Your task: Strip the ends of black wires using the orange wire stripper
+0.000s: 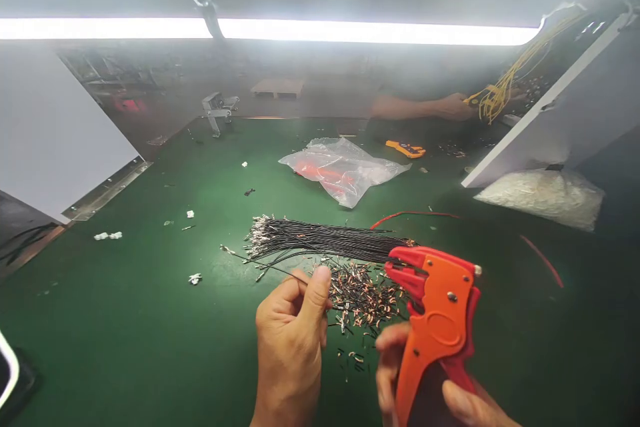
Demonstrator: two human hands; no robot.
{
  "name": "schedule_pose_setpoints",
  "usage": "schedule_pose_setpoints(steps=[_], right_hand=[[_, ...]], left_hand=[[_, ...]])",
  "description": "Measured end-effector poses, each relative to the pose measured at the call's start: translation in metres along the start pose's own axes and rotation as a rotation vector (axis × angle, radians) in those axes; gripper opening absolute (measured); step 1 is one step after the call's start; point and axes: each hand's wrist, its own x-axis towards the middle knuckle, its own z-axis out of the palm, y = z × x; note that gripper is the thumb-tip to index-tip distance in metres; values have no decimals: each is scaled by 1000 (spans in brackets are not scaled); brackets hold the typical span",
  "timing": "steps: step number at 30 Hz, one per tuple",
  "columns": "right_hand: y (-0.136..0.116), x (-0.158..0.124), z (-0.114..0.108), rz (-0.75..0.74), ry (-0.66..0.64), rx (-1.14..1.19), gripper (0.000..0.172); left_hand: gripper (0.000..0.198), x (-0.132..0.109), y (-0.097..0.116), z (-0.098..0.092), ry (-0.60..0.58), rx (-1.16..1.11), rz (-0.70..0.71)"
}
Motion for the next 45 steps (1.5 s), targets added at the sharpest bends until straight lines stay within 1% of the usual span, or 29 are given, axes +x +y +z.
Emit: schedule_pose_setpoints(steps=[4,7,9,12,14,19,21,23,25,28,29,31,33,34,36,39,42,45], right_hand=[[-20,3,2,-149,110,-126,49],[-25,2,1,-175,160,-195,53],[-26,0,2,-164,163,-224,56],[-27,-4,4,-91,142,-211,59],[-27,-6,5,-50,127,-192,57],[-25,-8,8,-15,85,-168,53],[-23,-7,8,11,64,-142,51],[-21,-6,7,29,63,-120,47],[-19,-5,7,9,88,-115,41],[-18,-7,6,-44,117,-99,33],[-18,-7,6,-43,120,-92,32],[-18,-9,6,-23,116,-100,31],[-18,-9,4,-30,112,-156,32],[-18,-9,4,-50,112,-195,34],[-18,-7,1,-104,125,-283,38],[-20,-3,-2,-120,176,-352,41],[-23,-1,-1,-109,198,-313,43],[-26,-1,1,-133,202,-262,41]], left_hand=[[52,-1,-7,6,-113,14,-44],[52,-4,-13,10,-164,15,-106],[53,-6,-17,12,-204,23,-167],[52,-7,-23,13,-259,40,-244],[51,-7,-26,14,-283,54,-252],[57,-7,-24,19,-364,95,-213],[57,-9,-23,19,-362,105,-202],[56,-14,-23,17,-319,136,-167],[54,-18,-25,15,-266,185,-121],[52,-19,-28,12,-239,212,-94],[52,-17,-28,12,-214,195,-91],[51,-11,-28,10,-123,122,-84],[49,-4,-28,9,-34,40,-68],[47,-2,-28,9,-22,14,-59],[43,0,-29,10,-57,-1,-51],[40,-3,-33,11,-121,12,-64],[37,-8,-37,13,-163,46,-89],[37,-10,-37,15,-244,85,-111]])
